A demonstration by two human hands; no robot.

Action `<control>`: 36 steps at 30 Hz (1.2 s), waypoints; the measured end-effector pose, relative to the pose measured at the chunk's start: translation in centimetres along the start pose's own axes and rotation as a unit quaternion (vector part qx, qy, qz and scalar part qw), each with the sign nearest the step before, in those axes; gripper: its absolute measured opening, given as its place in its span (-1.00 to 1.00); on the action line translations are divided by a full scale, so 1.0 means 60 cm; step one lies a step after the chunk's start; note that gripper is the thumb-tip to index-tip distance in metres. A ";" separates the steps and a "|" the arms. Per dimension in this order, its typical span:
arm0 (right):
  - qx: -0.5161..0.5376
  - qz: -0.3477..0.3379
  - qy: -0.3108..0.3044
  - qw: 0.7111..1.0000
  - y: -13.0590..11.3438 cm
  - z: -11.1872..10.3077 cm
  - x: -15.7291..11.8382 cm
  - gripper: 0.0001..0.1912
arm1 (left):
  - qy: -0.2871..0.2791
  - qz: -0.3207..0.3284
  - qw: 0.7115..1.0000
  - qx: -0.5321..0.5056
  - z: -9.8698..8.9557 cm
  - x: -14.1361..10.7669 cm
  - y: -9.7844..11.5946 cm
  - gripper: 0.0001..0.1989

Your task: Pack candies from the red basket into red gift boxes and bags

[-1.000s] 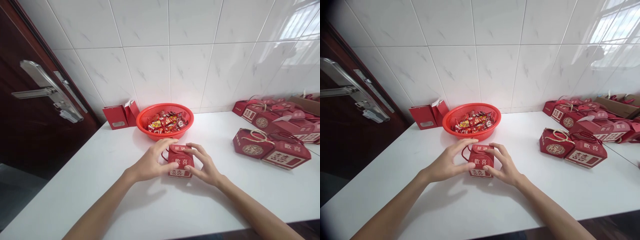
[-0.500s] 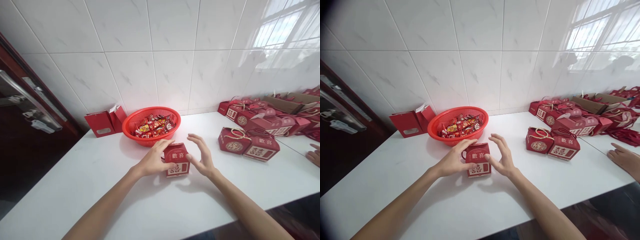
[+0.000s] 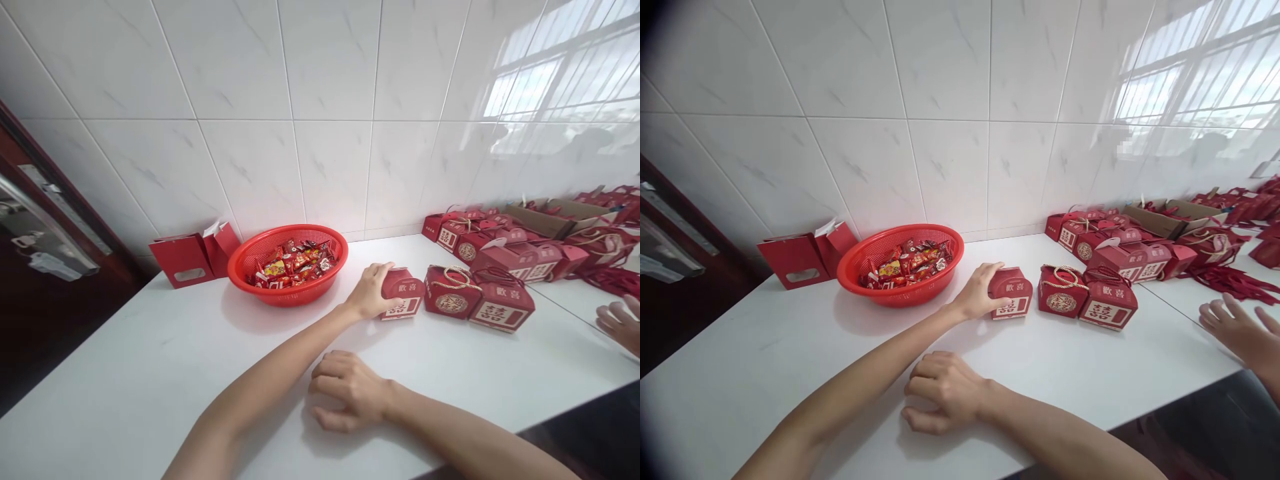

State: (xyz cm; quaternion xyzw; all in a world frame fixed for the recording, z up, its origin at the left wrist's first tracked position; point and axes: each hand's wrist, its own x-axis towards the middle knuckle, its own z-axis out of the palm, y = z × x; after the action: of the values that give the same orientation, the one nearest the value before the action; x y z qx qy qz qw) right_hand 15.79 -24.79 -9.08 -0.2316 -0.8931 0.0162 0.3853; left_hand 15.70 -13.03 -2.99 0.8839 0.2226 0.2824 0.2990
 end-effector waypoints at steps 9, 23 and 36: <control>0.069 0.072 -0.039 0.994 0.012 0.008 -0.016 -0.76 | -0.046 0.022 0.997 -0.049 0.061 0.048 -0.003 0.08; 0.021 0.348 0.096 0.932 0.077 -0.046 -0.035 -0.70 | 0.023 -0.116 0.974 -0.192 -0.073 -0.076 0.030 -0.35; -0.111 0.661 0.116 0.733 0.150 -0.138 -0.058 -0.23 | 0.302 -0.181 0.931 -0.100 -0.317 -0.265 -0.037 -0.74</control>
State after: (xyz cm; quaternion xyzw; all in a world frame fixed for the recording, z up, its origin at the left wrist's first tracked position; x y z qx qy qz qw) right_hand 27.21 -19.50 -7.51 -0.8048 -0.4585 0.1412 0.3495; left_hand -8.61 -12.72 2.32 0.6673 0.4293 0.4976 0.3504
